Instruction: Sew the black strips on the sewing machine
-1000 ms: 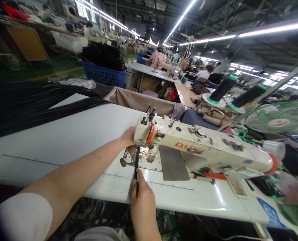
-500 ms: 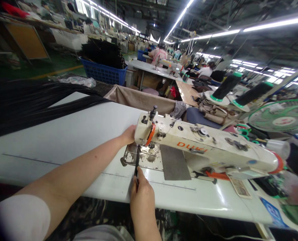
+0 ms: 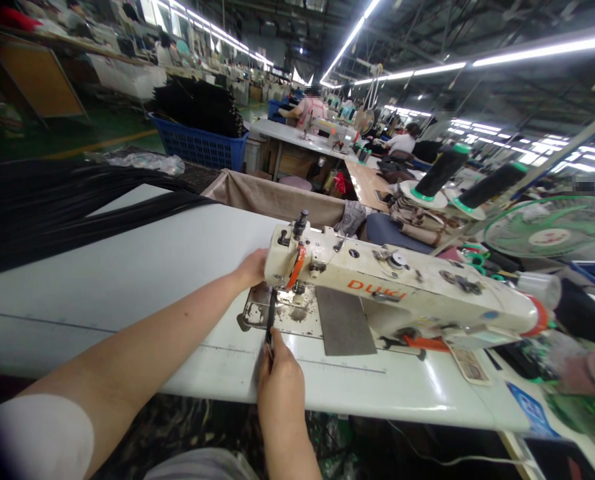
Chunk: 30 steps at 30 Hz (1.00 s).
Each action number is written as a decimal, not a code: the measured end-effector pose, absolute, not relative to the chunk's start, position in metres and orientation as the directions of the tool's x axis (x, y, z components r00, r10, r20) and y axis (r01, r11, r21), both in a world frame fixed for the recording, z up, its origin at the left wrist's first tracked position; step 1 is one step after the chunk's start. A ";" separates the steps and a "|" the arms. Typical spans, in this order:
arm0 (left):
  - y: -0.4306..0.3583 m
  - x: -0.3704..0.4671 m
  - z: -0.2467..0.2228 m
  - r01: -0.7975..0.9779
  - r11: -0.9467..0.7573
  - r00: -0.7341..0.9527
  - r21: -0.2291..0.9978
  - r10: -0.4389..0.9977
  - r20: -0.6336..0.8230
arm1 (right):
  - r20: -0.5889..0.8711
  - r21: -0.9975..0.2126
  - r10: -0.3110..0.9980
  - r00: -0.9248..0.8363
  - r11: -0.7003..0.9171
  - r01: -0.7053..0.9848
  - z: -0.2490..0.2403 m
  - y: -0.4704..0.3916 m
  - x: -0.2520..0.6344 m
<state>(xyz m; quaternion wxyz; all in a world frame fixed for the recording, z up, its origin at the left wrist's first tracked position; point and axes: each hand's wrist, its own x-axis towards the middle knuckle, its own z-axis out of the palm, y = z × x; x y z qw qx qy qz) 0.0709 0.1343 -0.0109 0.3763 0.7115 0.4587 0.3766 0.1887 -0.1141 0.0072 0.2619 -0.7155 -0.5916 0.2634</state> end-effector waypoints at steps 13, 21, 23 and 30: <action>0.102 0.043 0.002 -0.001 0.001 -0.057 1.000 0.998 -0.001 | 0.347 -0.807 0.905 0.246 0.154 0.570 0.007 -0.115 0.190; 0.040 0.008 0.016 -0.315 0.027 -0.030 0.949 0.999 -0.039 | -0.179 -0.976 0.984 0.003 -0.177 -0.124 0.009 -0.096 0.158; 0.025 -0.001 0.019 -0.325 0.025 -0.029 0.945 0.999 -0.037 | -0.228 -0.949 0.973 -0.042 -0.231 -0.215 0.010 -0.089 0.151; -0.014 -0.029 0.022 -0.194 0.021 -0.019 0.981 0.999 -0.025 | -0.318 -0.882 0.940 -0.123 -0.341 -0.326 0.023 -0.066 0.139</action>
